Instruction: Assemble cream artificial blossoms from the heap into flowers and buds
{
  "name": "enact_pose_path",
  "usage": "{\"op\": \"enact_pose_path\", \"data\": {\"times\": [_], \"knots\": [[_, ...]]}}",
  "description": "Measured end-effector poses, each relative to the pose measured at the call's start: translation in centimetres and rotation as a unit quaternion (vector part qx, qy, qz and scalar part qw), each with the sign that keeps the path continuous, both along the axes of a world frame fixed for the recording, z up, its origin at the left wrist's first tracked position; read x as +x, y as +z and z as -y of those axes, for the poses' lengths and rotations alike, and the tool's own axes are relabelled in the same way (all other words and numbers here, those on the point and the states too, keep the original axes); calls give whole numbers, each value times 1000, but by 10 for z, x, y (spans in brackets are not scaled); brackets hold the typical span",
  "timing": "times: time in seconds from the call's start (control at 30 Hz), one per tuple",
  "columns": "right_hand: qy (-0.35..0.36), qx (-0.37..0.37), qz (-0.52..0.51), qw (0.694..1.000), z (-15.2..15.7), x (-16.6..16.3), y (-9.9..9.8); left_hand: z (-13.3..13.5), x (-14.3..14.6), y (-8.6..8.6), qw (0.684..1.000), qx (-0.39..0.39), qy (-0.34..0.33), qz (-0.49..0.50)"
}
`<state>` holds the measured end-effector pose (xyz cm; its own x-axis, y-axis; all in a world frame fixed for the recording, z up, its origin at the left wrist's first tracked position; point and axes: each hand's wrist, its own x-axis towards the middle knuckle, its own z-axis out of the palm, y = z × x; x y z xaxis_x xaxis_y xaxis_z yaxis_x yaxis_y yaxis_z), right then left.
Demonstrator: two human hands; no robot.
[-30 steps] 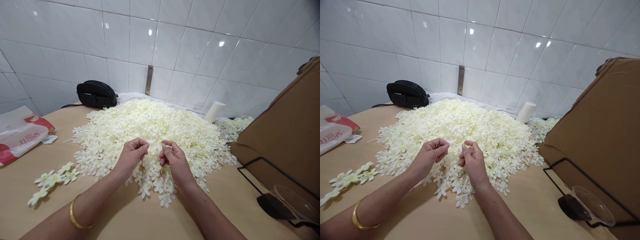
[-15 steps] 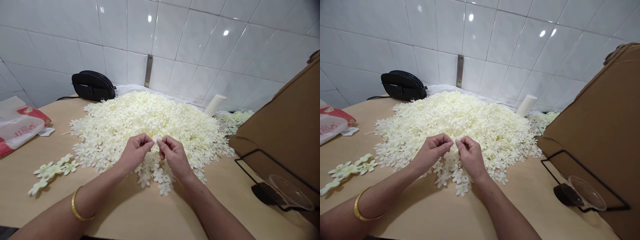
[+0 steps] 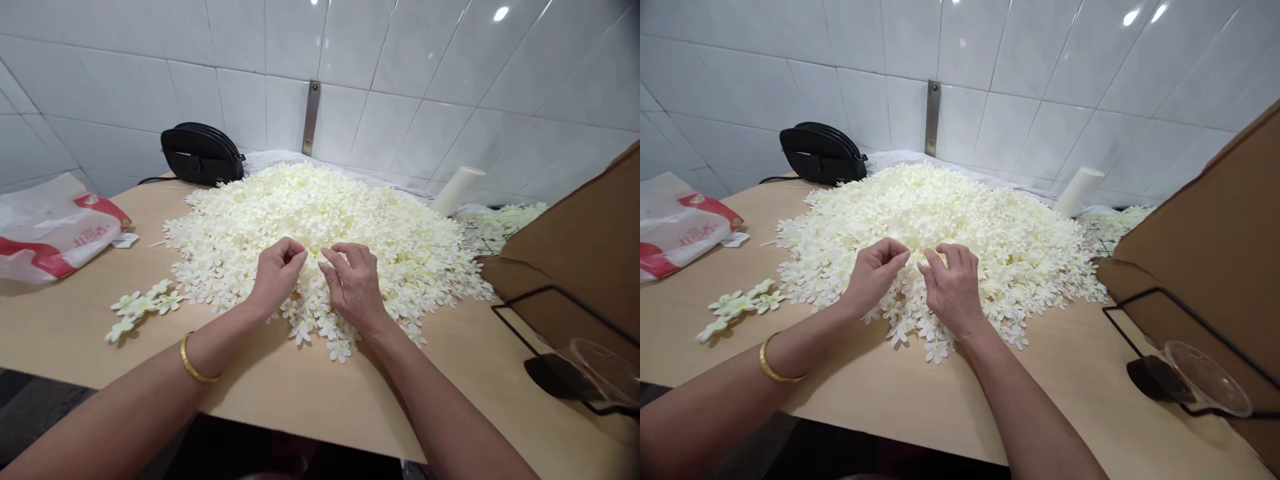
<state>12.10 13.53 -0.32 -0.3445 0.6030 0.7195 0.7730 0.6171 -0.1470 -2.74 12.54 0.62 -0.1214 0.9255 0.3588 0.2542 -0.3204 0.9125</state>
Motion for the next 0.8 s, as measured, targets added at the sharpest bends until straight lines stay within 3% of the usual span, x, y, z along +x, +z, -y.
{"op": "enact_pose_path", "data": {"times": [0.13, 0.27, 0.37, 0.5, 0.6, 0.7, 0.8], "knots": [[-46, 25, -41, 998, -5, 5, 0, 14, 12, 3, 979, 86, -31, -185], [-74, 32, -97, 992, -13, 16, 1, 34, 22, 6, 903, 185, -132, -366], [-86, 28, -129, 987, -18, 22, 0, 43, 21, -2, 859, 195, -164, -444], [-112, 36, -136, 984, -23, 25, -3, 38, 13, -21, 821, 191, -154, -515], [-122, 48, -113, 985, -25, 25, -5, 28, 14, -29, 820, 174, -107, -535], [-121, 68, -78, 987, -26, 28, -8, 26, 21, -29, 827, 132, -56, -543], [-83, 93, -98, 987, -38, 33, -18, 30, 23, -25, 818, 133, -56, -557]]}}
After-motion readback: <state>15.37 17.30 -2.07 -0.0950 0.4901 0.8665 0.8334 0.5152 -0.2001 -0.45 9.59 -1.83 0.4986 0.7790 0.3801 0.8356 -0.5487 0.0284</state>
